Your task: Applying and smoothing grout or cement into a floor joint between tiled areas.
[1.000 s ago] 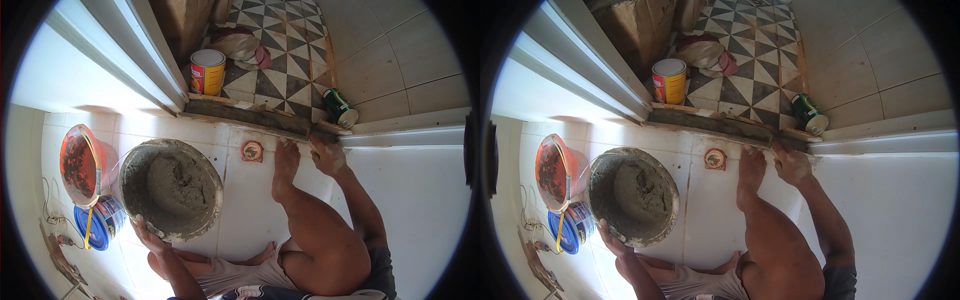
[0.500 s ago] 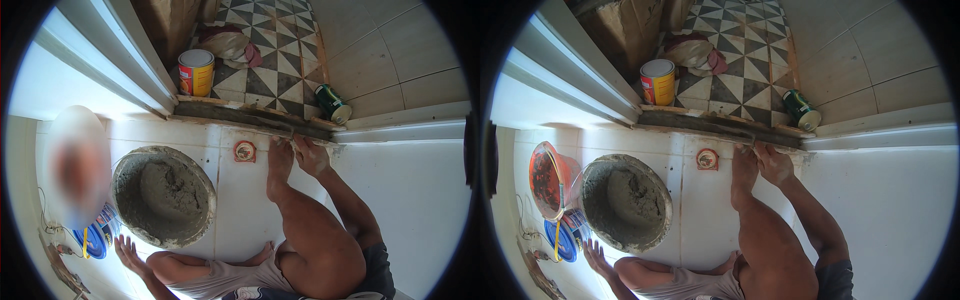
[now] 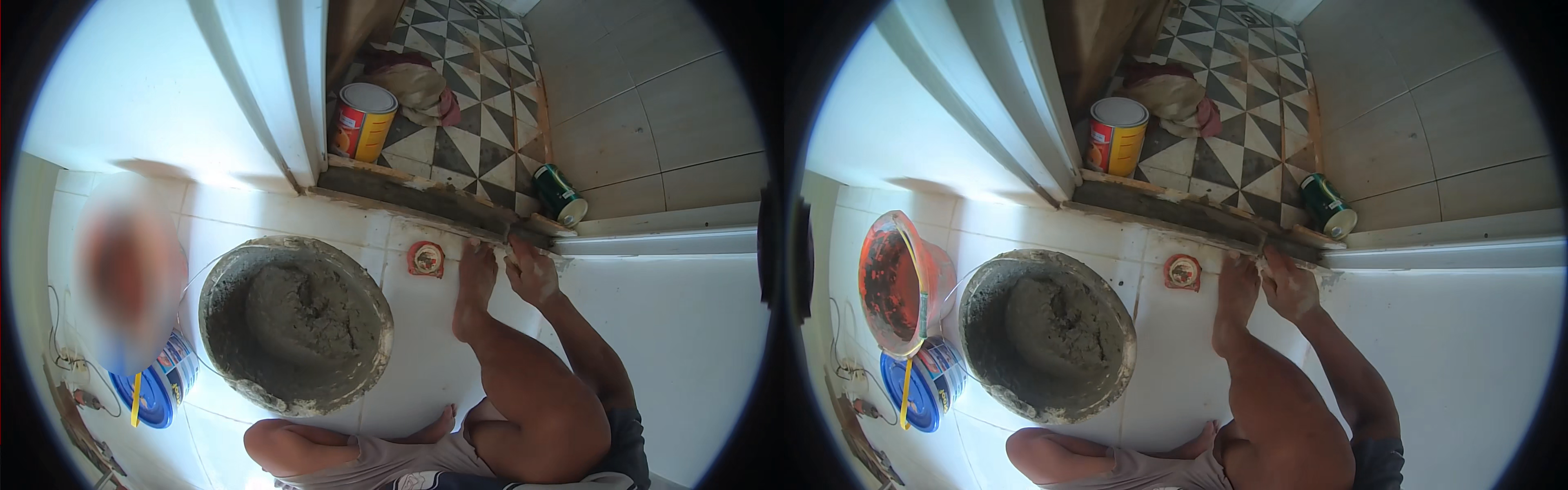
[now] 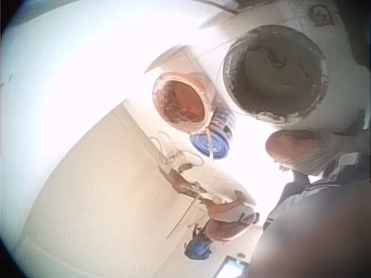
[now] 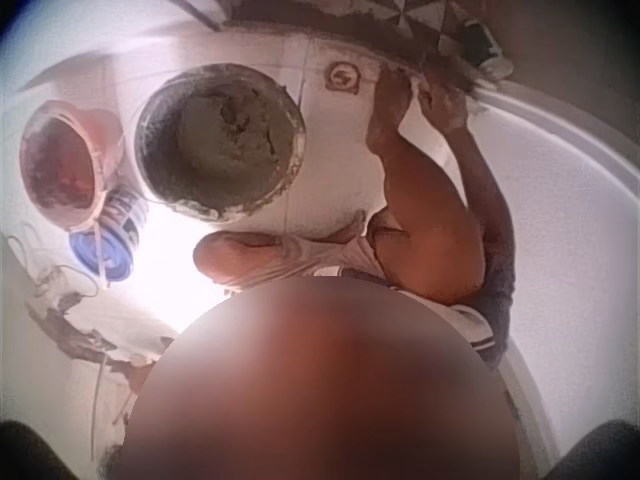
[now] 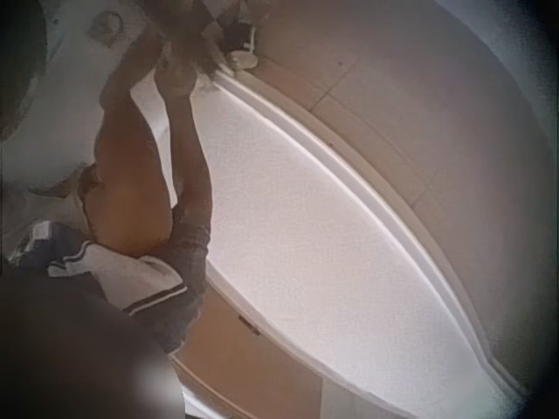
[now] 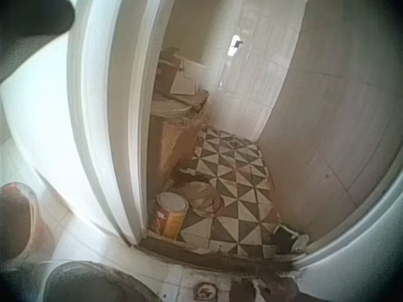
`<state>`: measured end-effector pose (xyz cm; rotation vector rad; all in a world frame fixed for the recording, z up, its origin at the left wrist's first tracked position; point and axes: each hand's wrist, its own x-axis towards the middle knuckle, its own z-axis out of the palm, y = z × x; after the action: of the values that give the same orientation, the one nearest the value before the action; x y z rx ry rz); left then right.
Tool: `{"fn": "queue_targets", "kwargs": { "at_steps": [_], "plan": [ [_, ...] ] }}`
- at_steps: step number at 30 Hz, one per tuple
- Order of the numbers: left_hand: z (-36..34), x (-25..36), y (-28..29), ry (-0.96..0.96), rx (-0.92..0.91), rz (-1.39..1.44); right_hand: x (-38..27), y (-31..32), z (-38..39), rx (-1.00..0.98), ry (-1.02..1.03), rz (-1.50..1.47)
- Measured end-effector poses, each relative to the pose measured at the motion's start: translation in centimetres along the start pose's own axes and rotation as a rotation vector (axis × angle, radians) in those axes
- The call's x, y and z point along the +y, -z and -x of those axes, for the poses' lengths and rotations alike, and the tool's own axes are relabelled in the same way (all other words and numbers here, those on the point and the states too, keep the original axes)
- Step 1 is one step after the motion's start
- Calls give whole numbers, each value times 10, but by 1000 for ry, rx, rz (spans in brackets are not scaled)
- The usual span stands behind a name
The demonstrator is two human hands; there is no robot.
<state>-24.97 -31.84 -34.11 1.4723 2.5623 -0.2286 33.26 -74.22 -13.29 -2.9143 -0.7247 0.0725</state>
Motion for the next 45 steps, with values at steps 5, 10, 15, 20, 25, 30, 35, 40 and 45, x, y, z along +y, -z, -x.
{"fn": "queue_targets", "kwargs": {
  "at_steps": [5,10,15,20,25,30,35,40,45],
  "plan": [
    [8,30,-15,28,-16,-22,-29,34,-20,40,-85,-162],
    [4,40,-10,67,-28,-54,-65,68,-33,-138,-308,-363],
    [0,35,-6,128,-1,-75,-108,84,-50,-245,-235,-421],
    [-1,31,-18,169,9,-68,-155,114,-85,-202,218,-355],
    [-11,17,-25,219,48,-31,-201,135,-105,-574,314,-294],
    [-29,8,-10,368,140,-16,-236,131,-93,-955,386,-118],
    [-17,38,83,301,17,300,-239,130,-70,-612,795,227],
    [59,179,188,-1152,39,884,-253,115,-65,-328,707,376],
    [142,306,200,-925,-1176,1312,-274,105,-80,-446,745,469]
  ]
}}
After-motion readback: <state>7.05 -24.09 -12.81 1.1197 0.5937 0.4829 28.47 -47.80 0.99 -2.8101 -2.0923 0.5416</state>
